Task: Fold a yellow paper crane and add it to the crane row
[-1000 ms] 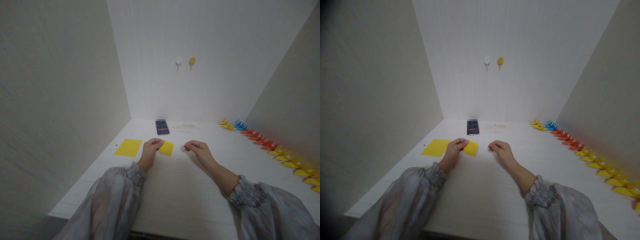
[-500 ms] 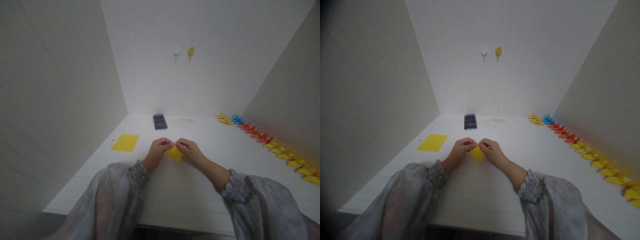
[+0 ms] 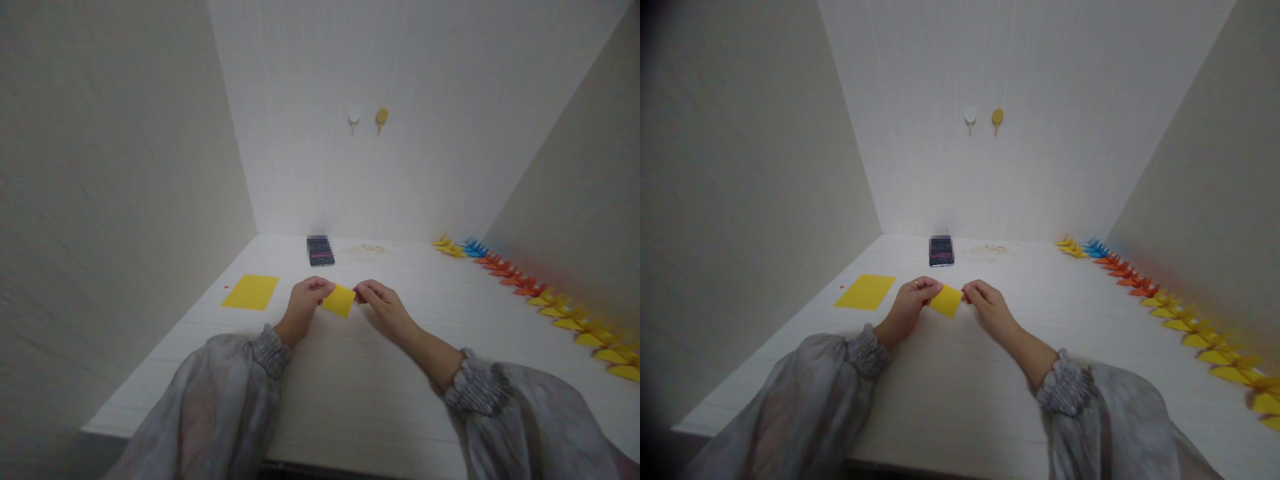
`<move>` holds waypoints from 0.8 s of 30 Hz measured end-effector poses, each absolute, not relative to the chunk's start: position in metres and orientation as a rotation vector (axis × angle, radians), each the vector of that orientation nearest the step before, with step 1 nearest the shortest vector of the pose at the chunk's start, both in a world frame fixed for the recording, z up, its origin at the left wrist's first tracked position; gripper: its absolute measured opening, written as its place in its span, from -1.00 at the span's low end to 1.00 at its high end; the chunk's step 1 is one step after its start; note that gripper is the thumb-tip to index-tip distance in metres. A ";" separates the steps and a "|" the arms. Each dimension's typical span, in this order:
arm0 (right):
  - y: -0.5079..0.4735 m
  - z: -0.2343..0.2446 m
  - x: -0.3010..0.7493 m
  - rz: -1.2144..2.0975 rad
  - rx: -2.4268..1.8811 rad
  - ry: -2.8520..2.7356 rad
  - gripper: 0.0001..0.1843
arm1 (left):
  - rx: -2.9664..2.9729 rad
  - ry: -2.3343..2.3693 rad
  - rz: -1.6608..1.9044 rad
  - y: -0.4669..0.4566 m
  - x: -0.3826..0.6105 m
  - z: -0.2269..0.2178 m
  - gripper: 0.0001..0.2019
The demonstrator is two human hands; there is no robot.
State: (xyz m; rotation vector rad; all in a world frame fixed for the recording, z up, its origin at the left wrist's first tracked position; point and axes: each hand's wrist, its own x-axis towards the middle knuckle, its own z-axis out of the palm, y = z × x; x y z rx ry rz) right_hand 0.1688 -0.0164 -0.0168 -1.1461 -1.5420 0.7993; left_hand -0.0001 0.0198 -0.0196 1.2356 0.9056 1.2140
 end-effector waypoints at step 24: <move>-0.023 -0.017 0.158 0.782 -1.282 -1.770 -0.76 | 1.482 0.826 0.880 0.013 0.005 -0.013 -0.84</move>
